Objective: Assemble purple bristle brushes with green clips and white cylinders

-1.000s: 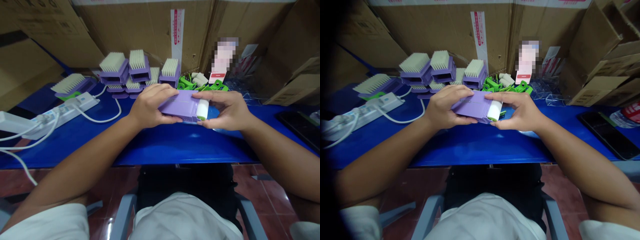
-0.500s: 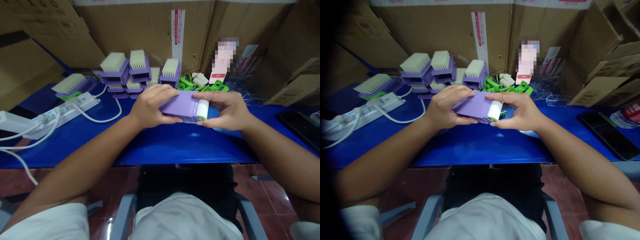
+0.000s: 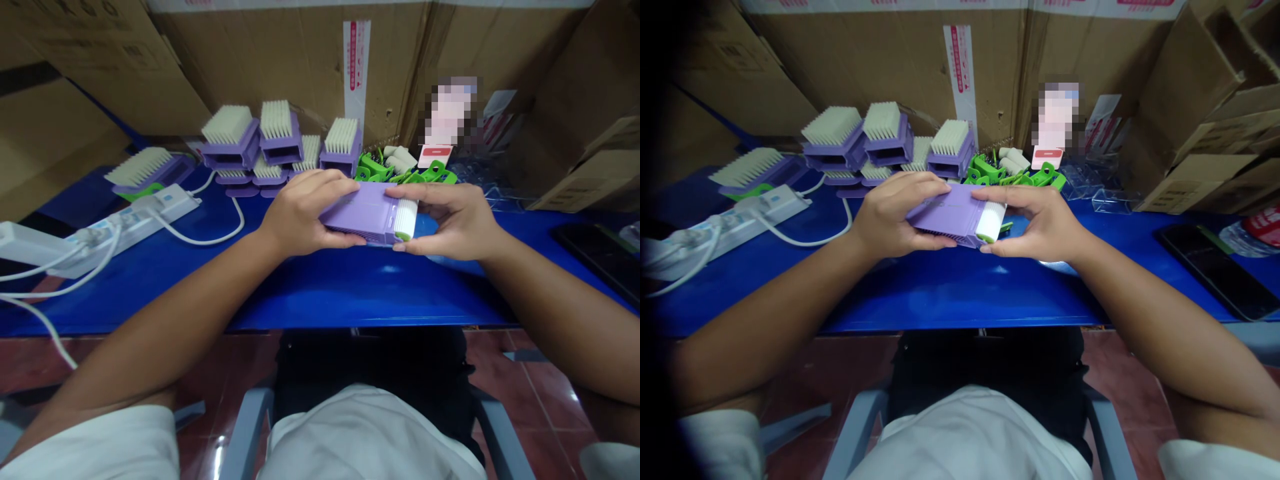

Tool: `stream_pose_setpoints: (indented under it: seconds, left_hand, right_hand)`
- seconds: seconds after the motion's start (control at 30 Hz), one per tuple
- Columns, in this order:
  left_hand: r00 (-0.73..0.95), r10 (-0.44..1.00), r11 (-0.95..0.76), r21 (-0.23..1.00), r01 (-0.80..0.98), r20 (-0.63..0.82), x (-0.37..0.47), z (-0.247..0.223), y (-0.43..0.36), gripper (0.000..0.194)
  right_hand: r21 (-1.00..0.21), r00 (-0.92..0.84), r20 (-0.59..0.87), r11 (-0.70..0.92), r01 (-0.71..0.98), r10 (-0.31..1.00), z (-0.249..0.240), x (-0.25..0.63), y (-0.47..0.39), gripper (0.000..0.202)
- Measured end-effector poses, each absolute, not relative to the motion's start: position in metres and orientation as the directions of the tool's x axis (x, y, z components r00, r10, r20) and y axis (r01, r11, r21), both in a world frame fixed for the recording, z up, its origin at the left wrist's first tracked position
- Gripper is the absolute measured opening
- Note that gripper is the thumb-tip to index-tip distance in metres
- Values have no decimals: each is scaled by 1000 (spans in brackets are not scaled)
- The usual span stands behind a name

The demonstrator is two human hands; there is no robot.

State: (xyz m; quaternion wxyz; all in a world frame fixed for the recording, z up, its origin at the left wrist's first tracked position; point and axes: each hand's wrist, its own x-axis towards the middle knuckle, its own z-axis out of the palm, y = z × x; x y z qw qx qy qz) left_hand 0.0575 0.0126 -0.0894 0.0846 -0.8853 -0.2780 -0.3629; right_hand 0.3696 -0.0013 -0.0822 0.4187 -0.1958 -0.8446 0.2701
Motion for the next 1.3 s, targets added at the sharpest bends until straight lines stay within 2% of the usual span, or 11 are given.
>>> stream_pose_setpoints:
  seconds: [0.2, 0.4, 0.63, 0.83, 1.3]
  left_hand:
    - [600, 435, -832, 45, 553, 671, 57, -89, 12, 86]
    - [601, 432, -834, 44, 550, 673, 57, -88, 12, 85]
    - [592, 474, -833, 113, 542, 652, 58, -89, 11, 80]
    - [580, 522, -806, 139, 576, 625, 58, -90, 10, 80]
    - [575, 526, -810, 163, 563, 627, 60, -89, 7, 77]
  right_hand:
    - [-678, -564, 559, 727, 112, 608, -81, 369, -4, 79]
    - [-682, -557, 566, 725, 97, 607, -80, 367, -5, 80]
    - [-759, -579, 485, 644, 92, 655, -78, 367, -3, 75]
    - [-831, -632, 387, 551, 77, 671, -74, 372, 0, 61]
    - [-843, -623, 389, 535, 55, 678, -75, 370, -3, 59]
